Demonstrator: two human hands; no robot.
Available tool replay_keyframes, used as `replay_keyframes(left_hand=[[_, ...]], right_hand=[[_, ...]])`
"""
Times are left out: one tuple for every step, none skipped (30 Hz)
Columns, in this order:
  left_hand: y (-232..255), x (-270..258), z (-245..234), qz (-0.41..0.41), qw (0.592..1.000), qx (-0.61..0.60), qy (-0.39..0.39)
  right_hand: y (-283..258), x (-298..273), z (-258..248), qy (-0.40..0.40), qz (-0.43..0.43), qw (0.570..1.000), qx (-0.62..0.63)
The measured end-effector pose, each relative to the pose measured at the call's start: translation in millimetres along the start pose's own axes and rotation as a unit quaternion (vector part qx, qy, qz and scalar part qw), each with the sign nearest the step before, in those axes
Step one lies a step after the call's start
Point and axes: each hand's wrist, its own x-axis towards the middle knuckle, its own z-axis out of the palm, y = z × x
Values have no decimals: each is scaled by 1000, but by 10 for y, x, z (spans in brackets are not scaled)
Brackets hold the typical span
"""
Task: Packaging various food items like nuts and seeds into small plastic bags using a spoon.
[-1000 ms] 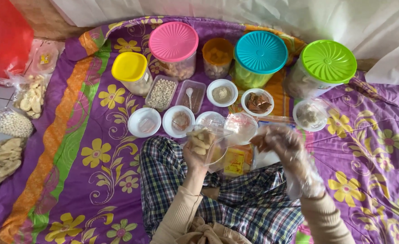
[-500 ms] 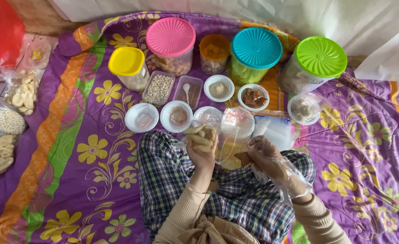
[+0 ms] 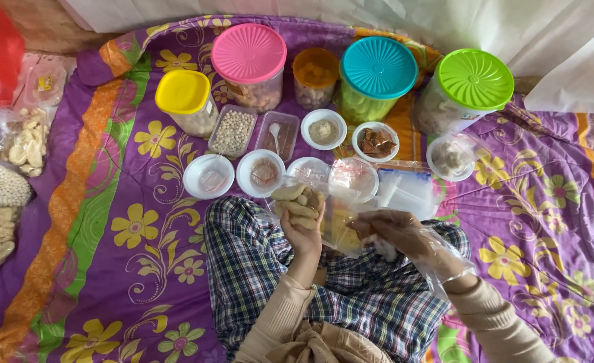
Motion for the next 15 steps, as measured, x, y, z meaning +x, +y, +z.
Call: replay_keyframes(left_hand=[[-4,16,-28,0,1000,-1,1],[-19,34,-54,-6,1000,-18,-3],[-35,51,-79,-13,999,-35,-7],[-78,218,-240,-13,999,-36,-6],[-123,385,-400,-11,1000,-29,-4],[-168,551,-555,-9,1000,-22,-2],[-143,428,-433,-10,1000,-22,-1],[-118,300,-320,-15,1000,-18,18],[-91,170,-208,-20,999,-14,37],[-142,384,-466,-20,999,-15,38],[-192,596,-723,5,999,11,36],[-244,820,-969,30,998,37,32],[-211,788,-923,30,998,36,32],[-175,749,-886,31,997,59,34],[-139,709,-851,32,995,82,37]], right_hand=[[-165,-105,55,-1,1,1000,-1],[-330,-212,101,-7,38,999,-13],[-495,-316,146,-13,74,997,-24],[-329,-256,95,-13,76,997,-25],[-163,-196,42,-19,82,996,8],[-2,-136,-13,-26,89,995,42],[87,-16,27,-25,90,995,41],[184,96,70,-34,99,990,92],[282,206,114,-43,108,983,143],[361,328,184,-43,109,983,143],[439,449,255,-52,117,973,192],[508,578,323,-61,123,961,241],[587,696,396,-61,123,961,240],[671,810,472,-71,130,946,288],[756,924,548,-81,137,929,335]])
